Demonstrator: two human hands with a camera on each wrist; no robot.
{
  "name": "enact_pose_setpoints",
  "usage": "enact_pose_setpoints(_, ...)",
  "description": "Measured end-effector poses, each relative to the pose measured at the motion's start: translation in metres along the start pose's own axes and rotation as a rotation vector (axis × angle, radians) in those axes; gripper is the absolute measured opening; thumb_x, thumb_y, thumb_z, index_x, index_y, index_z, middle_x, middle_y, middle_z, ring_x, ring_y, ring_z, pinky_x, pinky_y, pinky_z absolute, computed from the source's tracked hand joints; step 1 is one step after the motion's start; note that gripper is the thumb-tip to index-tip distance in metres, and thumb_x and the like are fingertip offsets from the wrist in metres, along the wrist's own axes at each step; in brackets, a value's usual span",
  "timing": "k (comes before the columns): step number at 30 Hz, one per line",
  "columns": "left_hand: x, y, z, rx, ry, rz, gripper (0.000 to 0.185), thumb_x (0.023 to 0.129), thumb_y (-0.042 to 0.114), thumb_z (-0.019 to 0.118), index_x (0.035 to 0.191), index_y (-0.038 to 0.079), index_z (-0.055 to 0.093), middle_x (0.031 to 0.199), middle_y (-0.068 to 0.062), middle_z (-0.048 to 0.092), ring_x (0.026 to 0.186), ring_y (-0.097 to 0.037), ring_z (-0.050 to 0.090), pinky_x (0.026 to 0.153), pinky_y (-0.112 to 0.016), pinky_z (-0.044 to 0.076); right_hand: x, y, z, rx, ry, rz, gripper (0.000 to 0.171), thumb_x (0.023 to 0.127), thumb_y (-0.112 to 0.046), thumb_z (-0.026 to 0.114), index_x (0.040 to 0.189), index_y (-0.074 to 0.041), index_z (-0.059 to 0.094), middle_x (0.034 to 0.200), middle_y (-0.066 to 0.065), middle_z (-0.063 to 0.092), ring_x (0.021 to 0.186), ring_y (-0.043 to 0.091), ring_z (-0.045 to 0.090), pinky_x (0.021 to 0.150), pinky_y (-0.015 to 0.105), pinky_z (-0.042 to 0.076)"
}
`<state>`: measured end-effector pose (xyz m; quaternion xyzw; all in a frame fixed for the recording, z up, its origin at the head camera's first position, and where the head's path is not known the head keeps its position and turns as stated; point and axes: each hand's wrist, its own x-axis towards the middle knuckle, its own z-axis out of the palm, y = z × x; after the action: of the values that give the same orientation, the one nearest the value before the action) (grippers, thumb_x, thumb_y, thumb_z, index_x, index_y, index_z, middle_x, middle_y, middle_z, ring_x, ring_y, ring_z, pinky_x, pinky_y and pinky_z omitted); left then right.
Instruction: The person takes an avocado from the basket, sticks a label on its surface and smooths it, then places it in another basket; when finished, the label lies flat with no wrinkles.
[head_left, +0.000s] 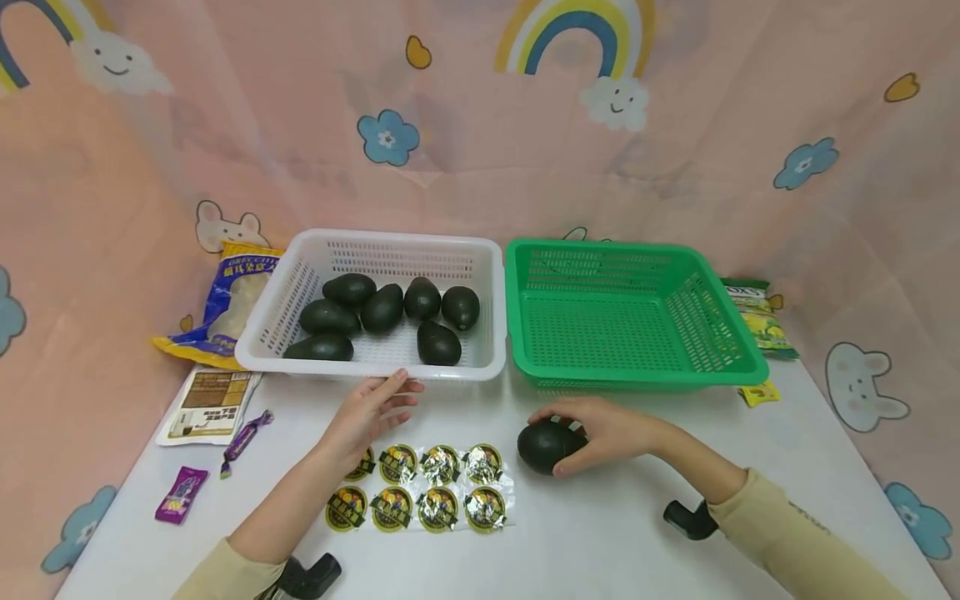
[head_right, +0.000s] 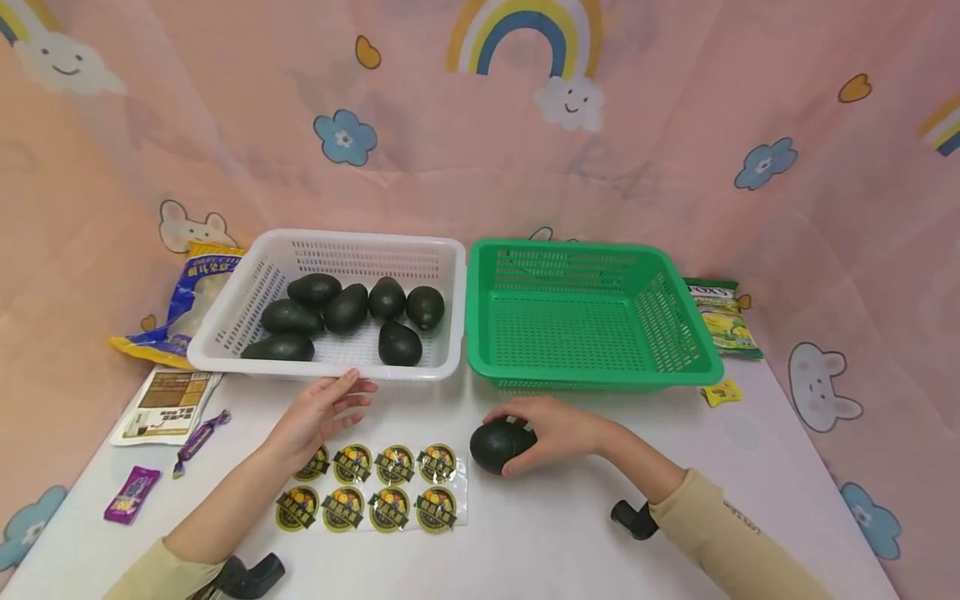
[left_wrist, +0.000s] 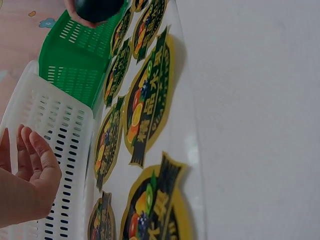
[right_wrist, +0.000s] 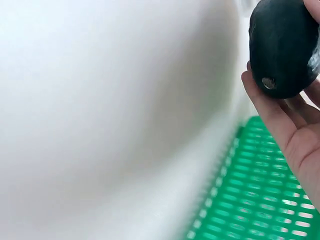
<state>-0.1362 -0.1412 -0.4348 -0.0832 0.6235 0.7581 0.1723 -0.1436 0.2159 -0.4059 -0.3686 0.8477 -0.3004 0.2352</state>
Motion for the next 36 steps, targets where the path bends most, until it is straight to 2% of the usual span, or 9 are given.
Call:
enact_pose_setpoints(7, 0.0, 0.0, 0.0, -0.004, 0.007, -0.001, 0.038, 0.095, 0.041, 0.062, 0.11, 0.006, 0.061, 0.1, 0.003, 0.07, 0.093, -0.014, 0.062, 0.09, -0.035, 0.051, 0.006, 0.013, 0.016, -0.08, 0.027, -0.014, 0.061, 0.082, -0.047, 0.076, 0.132, -0.02, 0.057, 0.125, -0.007, 0.059, 0.112, 0.012, 0.054, 0.093, 0.038, 0.046)
enact_pose_setpoints(18, -0.001, 0.002, 0.002, -0.008, 0.006, 0.021, 0.038, 0.096, 0.04, 0.06, 0.109, 0.005, 0.061, 0.1, 0.001, 0.069, 0.095, -0.015, 0.062, 0.095, -0.038, 0.049, 0.005, 0.012, 0.013, -0.072, 0.012, 0.023, 0.073, 0.08, -0.053, 0.075, 0.139, -0.019, 0.051, 0.136, -0.007, 0.053, 0.125, 0.014, 0.048, 0.102, 0.039, 0.041)
enact_pose_setpoints(24, -0.002, 0.001, 0.002, 0.01, 0.004, 0.033, 0.044, 0.097, 0.041, 0.059, 0.113, 0.0, 0.059, 0.107, -0.007, 0.068, 0.1, -0.021, 0.06, 0.099, -0.04, 0.046, 0.007, 0.012, 0.013, -0.054, 0.025, 0.024, 0.08, 0.078, -0.054, 0.076, 0.142, -0.016, 0.048, 0.139, -0.004, 0.052, 0.126, 0.015, 0.048, 0.103, 0.041, 0.04)
enact_pose_setpoints(26, -0.003, -0.001, 0.002, 0.066, -0.02, 0.055, 0.047, 0.097, 0.042, 0.058, 0.118, 0.0, 0.059, 0.112, -0.011, 0.066, 0.104, -0.024, 0.06, 0.098, -0.04, 0.047, 0.008, 0.011, 0.012, -0.041, 0.033, 0.02, 0.08, 0.079, -0.054, 0.076, 0.143, -0.015, 0.047, 0.14, -0.004, 0.051, 0.126, 0.015, 0.047, 0.104, 0.041, 0.04)
enact_pose_setpoints(28, -0.006, -0.005, 0.004, 0.216, -0.075, 0.093, 0.048, 0.097, 0.042, 0.059, 0.123, 0.002, 0.059, 0.118, -0.012, 0.064, 0.109, -0.026, 0.059, 0.096, -0.04, 0.048, 0.009, 0.009, 0.012, -0.041, 0.055, 0.006, 0.076, 0.081, -0.053, 0.074, 0.143, -0.016, 0.048, 0.14, -0.004, 0.051, 0.128, 0.016, 0.046, 0.104, 0.042, 0.039)
enact_pose_setpoints(30, -0.011, -0.011, 0.007, 0.494, -0.163, 0.174, 0.051, 0.094, 0.043, 0.062, 0.129, 0.005, 0.059, 0.124, -0.011, 0.062, 0.115, -0.029, 0.055, 0.098, -0.043, 0.046, 0.011, 0.006, 0.013, -0.057, 0.092, -0.013, 0.07, 0.084, -0.052, 0.072, 0.141, -0.017, 0.05, 0.139, -0.007, 0.051, 0.129, 0.015, 0.046, 0.104, 0.043, 0.039)
enact_pose_setpoints(32, -0.016, -0.018, 0.012, 0.83, -0.249, 0.29, 0.058, 0.09, 0.045, 0.067, 0.132, 0.007, 0.057, 0.129, -0.011, 0.057, 0.121, -0.031, 0.05, 0.1, -0.047, 0.043, 0.013, 0.001, 0.015, -0.093, 0.149, -0.061, 0.06, 0.087, -0.049, 0.07, 0.136, -0.017, 0.054, 0.135, -0.008, 0.053, 0.128, 0.015, 0.047, 0.103, 0.042, 0.04)
enact_pose_setpoints(34, -0.019, -0.025, 0.016, 1.114, -0.297, 0.425, 0.06, 0.084, 0.046, 0.073, 0.127, 0.006, 0.058, 0.131, -0.012, 0.053, 0.123, -0.032, 0.045, 0.101, -0.049, 0.04, 0.016, -0.005, 0.019, -0.129, 0.207, -0.123, 0.05, 0.089, -0.043, 0.07, 0.13, -0.016, 0.06, 0.129, -0.009, 0.057, 0.123, 0.013, 0.05, 0.101, 0.04, 0.042)
enact_pose_setpoints(36, -0.019, -0.031, 0.019, 1.261, -0.319, 0.522, 0.06, 0.08, 0.045, 0.078, 0.119, 0.005, 0.059, 0.132, -0.014, 0.049, 0.124, -0.033, 0.04, 0.104, -0.05, 0.037, 0.02, -0.011, 0.024, -0.18, 0.265, -0.19, 0.041, 0.089, -0.037, 0.072, 0.122, -0.015, 0.064, 0.123, -0.01, 0.06, 0.117, 0.012, 0.053, 0.097, 0.038, 0.045)
